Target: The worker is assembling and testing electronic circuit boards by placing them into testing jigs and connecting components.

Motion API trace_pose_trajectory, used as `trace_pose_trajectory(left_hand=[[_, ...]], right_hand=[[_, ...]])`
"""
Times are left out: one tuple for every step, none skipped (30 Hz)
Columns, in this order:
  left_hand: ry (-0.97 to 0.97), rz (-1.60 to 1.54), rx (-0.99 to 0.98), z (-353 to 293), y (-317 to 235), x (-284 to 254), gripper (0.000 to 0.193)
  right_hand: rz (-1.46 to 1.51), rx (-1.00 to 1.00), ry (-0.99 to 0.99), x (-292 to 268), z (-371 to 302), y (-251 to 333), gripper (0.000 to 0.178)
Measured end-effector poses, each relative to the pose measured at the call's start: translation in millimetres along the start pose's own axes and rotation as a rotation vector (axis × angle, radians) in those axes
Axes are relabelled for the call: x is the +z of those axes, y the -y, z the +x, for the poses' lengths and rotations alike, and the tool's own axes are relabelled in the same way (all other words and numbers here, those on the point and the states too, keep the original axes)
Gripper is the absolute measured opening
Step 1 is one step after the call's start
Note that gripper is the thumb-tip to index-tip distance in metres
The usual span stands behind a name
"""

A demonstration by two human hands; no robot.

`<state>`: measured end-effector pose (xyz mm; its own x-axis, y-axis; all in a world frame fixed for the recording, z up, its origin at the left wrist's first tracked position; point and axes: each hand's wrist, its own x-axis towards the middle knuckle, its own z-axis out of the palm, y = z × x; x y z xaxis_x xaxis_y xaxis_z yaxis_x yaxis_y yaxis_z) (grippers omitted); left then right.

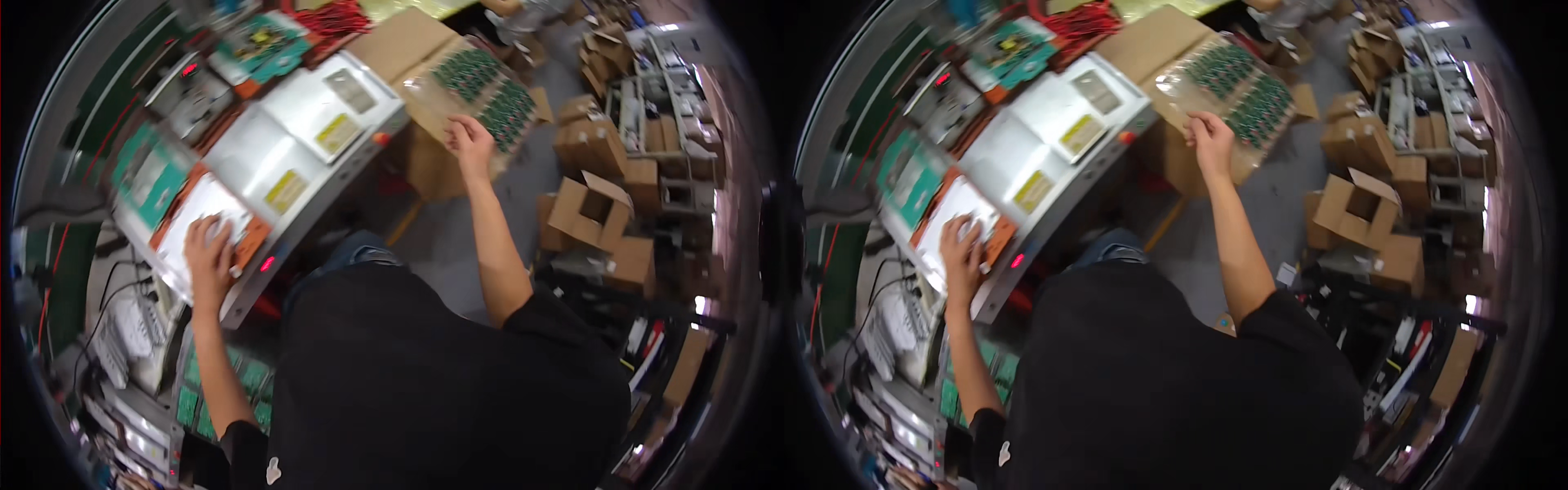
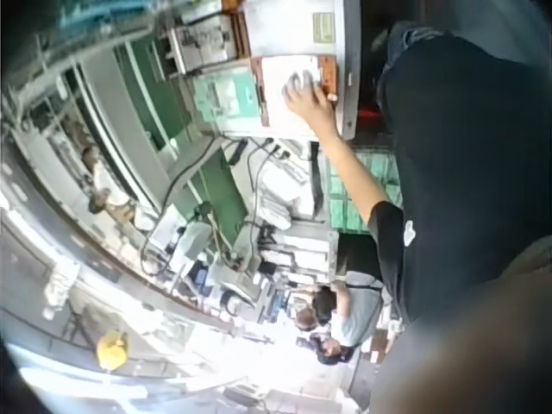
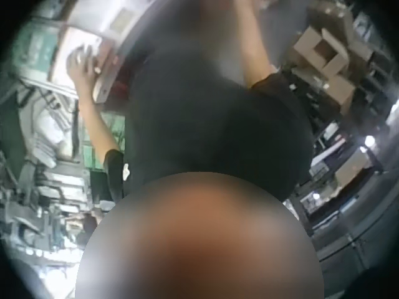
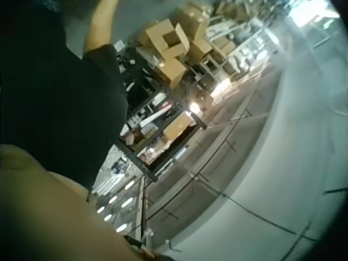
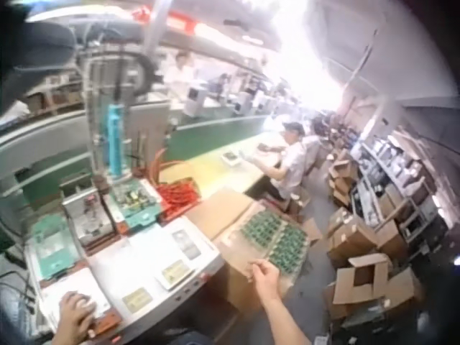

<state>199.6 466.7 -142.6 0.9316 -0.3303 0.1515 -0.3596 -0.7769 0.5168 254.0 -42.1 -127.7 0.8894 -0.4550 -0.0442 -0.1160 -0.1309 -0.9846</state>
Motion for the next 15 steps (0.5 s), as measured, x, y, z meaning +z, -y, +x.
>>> trace_pose_trajectory(left_hand=[[0.003, 0.055, 0.025, 5, -6, -7, 0.031], [0.001, 0.049, 0.006, 5, -3, -6, 0.030], [0.034, 0.035, -0.019, 7, -1, -9, 0.030], [0.051, 0.015, -0.057, 7, -3, -15, 0.029], [0.067, -0.003, -0.098, 7, -7, -18, 0.028], [0.073, 0.010, -0.106, 1, -10, -20, 0.028], [0.045, -0.012, -0.195, -3, -12, -22, 0.028], [0.015, -0.034, -0.283, -5, -15, -23, 0.027], [0.012, -0.022, -0.295, -7, -21, -21, 0.027], [-0.058, 0.034, -0.317, -8, -29, -19, 0.028], [-0.128, 0.089, -0.337, -7, -37, -16, 0.028], [-0.153, 0.124, -0.338, -6, -50, -19, 0.027], [-0.151, 0.133, -0.354, -5, -61, -17, 0.027], [-0.209, 0.022, -0.433, -3, -72, -15, 0.026], [-0.281, -0.084, -0.516, -4, -81, -15, 0.025]], right_hand=[[-0.011, 0.001, -0.034, -20, 11, -16, 0.018], [-0.226, -0.093, -0.065, -40, 29, -38, 0.018], [-0.433, -0.184, -0.084, -53, 51, -52, 0.019], [-0.428, -0.179, -0.092, -63, 70, -55, 0.019], [-0.617, -0.259, -0.112, -72, 88, -58, 0.019], [-0.800, -0.337, -0.117, -74, 104, -63, 0.020], [-0.788, -0.331, -0.112, -71, 119, -66, 0.020], [-0.851, -0.364, -0.049, -68, 134, -70, 0.021], [-0.913, -0.404, 0.021, -61, 149, -73, 0.022], [-0.989, -0.370, 0.133, -50, 159, -74, 0.023], [-0.979, -0.372, 0.143, -44, 169, -83, 0.023], [-1.092, -0.370, 0.180, -37, 171, -93, 0.022], [-1.207, -0.368, 0.215, -34, 173, -100, 0.022], [-1.178, -0.323, 0.234, -36, 178, -104, 0.021], [-1.169, -0.336, 0.253, -34, 180, -105, 0.021]])
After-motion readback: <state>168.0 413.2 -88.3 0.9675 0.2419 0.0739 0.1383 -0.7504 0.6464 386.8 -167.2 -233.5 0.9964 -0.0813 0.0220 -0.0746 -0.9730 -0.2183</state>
